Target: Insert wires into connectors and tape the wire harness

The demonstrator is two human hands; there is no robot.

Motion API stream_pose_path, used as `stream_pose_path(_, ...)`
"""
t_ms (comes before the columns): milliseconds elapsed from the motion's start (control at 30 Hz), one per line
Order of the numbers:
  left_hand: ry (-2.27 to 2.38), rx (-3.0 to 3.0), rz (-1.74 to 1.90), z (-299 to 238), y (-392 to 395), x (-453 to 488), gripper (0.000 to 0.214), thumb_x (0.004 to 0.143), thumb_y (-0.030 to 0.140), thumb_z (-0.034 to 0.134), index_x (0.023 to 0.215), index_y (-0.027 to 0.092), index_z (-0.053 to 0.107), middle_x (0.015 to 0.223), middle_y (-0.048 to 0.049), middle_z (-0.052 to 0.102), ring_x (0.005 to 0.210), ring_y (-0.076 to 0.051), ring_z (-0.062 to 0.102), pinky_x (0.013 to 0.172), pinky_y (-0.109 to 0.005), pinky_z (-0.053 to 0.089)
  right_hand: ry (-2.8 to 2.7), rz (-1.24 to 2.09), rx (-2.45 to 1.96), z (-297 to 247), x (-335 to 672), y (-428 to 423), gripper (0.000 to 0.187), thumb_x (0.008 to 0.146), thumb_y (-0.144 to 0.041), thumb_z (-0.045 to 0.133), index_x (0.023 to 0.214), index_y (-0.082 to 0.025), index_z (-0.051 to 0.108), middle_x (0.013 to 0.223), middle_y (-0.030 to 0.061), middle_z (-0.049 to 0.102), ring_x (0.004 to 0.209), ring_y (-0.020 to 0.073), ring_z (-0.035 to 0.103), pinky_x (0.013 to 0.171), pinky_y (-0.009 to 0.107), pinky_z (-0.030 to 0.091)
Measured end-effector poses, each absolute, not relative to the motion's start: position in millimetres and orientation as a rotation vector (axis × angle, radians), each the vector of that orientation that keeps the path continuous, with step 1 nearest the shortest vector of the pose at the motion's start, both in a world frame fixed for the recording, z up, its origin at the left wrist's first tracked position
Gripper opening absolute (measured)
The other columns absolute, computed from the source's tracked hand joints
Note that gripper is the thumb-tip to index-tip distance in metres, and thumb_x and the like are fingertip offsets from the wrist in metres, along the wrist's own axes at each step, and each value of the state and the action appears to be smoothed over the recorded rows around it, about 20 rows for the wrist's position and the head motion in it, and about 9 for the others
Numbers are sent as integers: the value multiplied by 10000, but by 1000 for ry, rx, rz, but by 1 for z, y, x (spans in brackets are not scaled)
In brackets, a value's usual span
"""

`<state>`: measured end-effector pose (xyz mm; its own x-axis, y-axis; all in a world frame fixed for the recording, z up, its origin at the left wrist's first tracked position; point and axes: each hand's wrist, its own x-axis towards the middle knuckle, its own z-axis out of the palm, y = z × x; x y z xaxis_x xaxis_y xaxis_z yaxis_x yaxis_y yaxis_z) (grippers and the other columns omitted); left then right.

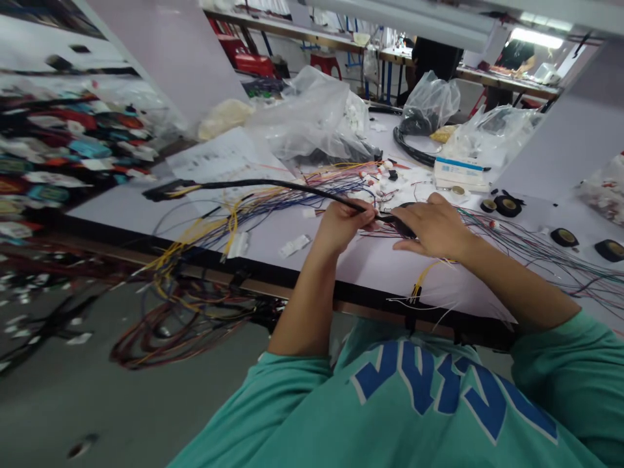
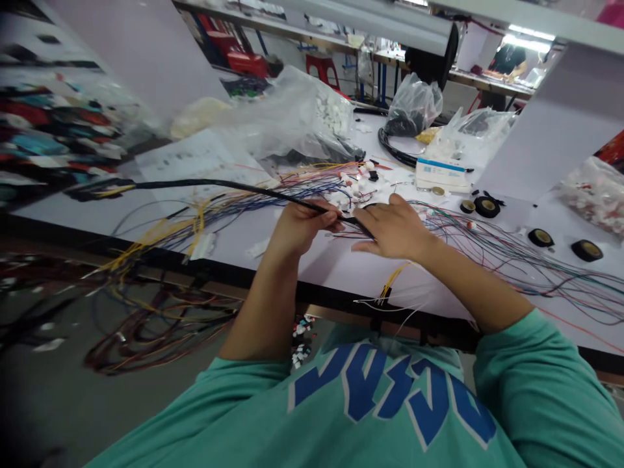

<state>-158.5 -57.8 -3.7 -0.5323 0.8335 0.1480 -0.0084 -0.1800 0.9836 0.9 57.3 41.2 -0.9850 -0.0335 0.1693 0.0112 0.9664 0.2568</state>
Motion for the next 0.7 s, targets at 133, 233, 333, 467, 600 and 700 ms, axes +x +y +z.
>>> stream_pose_path(133, 1519, 1207, 1719, -2, -64, -158, 210, 617, 335, 679, 663, 135, 637, 477, -1, 562, 428, -113, 520, 458, -237, 431, -2916, -100, -86, 29, -23, 72, 277, 917, -269, 394, 1059, -201, 622, 1005, 86, 669, 955, 221, 556, 859, 403, 267)
stream_pose_path(233, 1566, 1355, 1806, -2, -66, -161, 178, 629, 328, 697, 632, 153, 664, 559, -14, 613, 525, -124, 559, 536, -248, 458, -2844, 430, 34, 10, -41, 74, 188, 857, -207, 458, 939, -199, 627, 1036, 57, 639, 962, 189, 543, 859, 377, 329)
stream_pose_path(333, 1508, 1370, 1933, -5, -62, -163, 224, 625, 365, 744, 609, 158, 659, 682, -40, 667, 714, -164, 625, 712, -284, 500, -2692, 1161, -142, 0, -43, 70, 179, 879, -294, 456, 851, -164, 576, 818, 29, 604, 750, 136, 535, 698, 291, 398)
stream_pose_path(467, 1245, 1065, 1947, -11, -53, -163, 363, 599, 475, 778, 657, 159, 609, 764, -44, 682, 792, -185, 657, 762, -322, 526, -2375, 1856, -373, 6, -23, 66, 293, 920, -411, 413, 825, -169, 548, 707, 1, 577, 611, 104, 536, 630, 270, 438)
stream_pose_path(600, 1186, 772, 1859, -16, -46, -163, 377, 598, 437, 793, 711, 161, 563, 712, -10, 653, 646, -149, 652, 599, -262, 528, -2373, 2099, -356, 13, -11, 65, 115, 838, -208, 584, 949, -186, 558, 666, -43, 580, 541, 76, 544, 588, 238, 452)
stream_pose_path(700, 1202, 704, 1860, -18, -44, -159, 318, 641, 401, 770, 762, 166, 593, 689, 3, 649, 607, -125, 638, 545, -223, 505, -2312, 2068, -481, 10, -11, 63, 141, 844, -79, 518, 929, -186, 553, 599, -71, 540, 472, 50, 503, 526, 205, 424)
